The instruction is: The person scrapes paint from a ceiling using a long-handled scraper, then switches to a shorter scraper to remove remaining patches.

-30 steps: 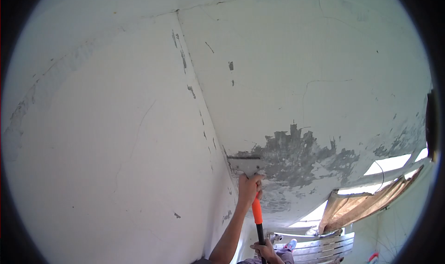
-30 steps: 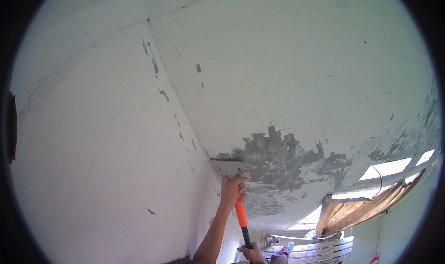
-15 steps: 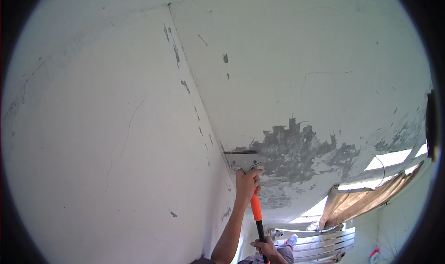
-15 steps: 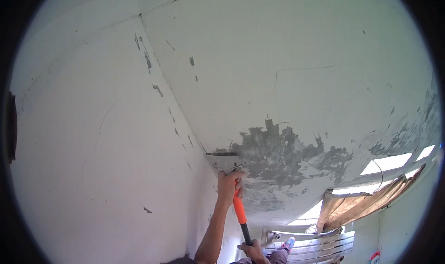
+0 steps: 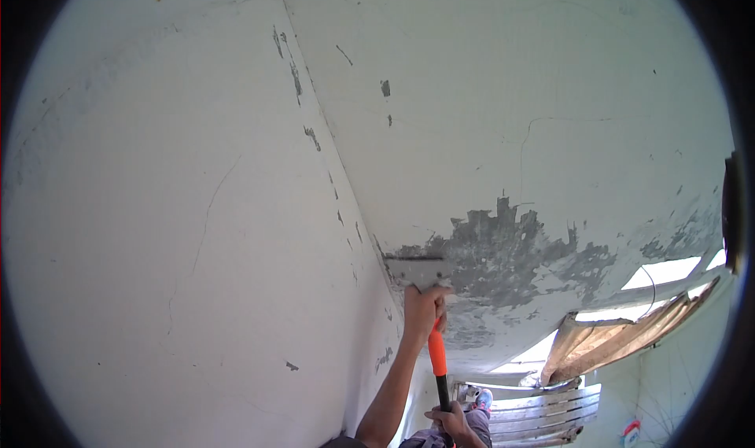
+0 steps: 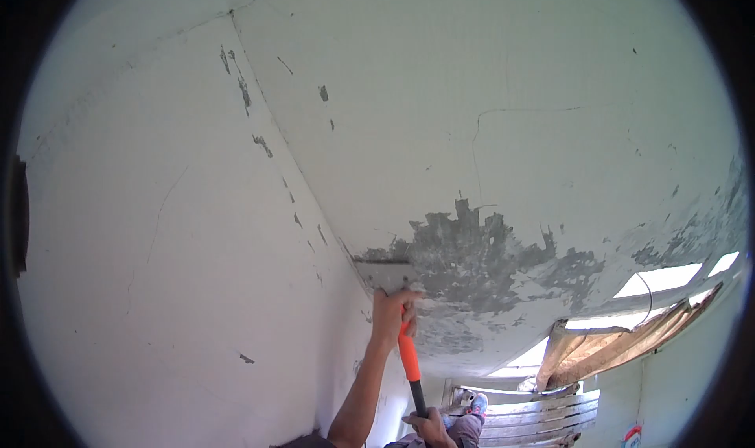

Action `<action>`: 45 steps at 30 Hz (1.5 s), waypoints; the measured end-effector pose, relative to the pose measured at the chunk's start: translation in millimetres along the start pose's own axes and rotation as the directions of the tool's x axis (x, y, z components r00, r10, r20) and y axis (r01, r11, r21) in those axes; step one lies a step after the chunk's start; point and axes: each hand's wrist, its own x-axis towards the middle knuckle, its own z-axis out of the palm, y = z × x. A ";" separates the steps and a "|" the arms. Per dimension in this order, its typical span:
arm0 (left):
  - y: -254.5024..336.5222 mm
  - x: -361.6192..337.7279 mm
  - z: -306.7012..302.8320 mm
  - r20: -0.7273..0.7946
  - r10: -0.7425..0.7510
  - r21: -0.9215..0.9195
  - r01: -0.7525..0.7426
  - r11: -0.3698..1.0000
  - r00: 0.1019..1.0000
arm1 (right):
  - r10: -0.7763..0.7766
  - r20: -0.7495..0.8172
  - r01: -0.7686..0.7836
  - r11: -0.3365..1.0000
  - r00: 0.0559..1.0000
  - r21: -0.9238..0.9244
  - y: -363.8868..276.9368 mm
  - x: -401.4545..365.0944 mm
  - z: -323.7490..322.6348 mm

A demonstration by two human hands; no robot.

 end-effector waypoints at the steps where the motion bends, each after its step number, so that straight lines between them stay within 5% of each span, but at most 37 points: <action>1: 7.5 1.9 0.0 -0.006 -0.013 0.001 0.013 1.000 1.000 | -0.031 0.027 0.033 0.995 0.999 -0.090 -1.6 6.0 -1.3; 8: -17.8 5.0 -3.1 -0.008 0.025 -0.003 -0.025 1.000 1.000 | -0.009 0.078 0.016 0.996 0.997 -0.090 28.7 15.5 -13.7; 14: 31.7 -1.1 2.9 -0.006 0.013 -0.081 -0.013 0.997 1.000 | -0.078 0.068 0.086 0.989 0.995 -0.123 -3.8 4.4 4.6; 21: -1.7 2.1 -0.5 -0.011 0.033 -0.008 -0.033 0.999 0.999 | -0.025 0.124 0.033 0.998 0.992 -0.057 19.8 14.2 -3.5; 25: 28.0 -1.2 -3.1 0.040 0.011 -0.018 -0.010 1.000 0.999 | -0.097 0.043 0.103 0.981 0.994 -0.162 -6.7 0.1 7.4; 30: 8.2 -0.2 -4.0 0.042 -0.019 -0.012 0.019 1.000 0.999 | -0.070 -0.038 0.067 0.995 0.997 -0.077 -11.1 -17.2 18.7; 41: -11.9 2.8 -2.1 0.064 -0.013 -0.036 0.016 0.999 0.998 | -0.038 -0.010 0.036 0.991 0.999 -0.126 20.9 1.2 0.3; 45: 21.7 1.0 -0.8 0.082 0.015 -0.035 -0.012 0.999 0.997 | -0.071 -0.010 0.069 0.991 0.997 -0.114 6.4 -8.1 8.4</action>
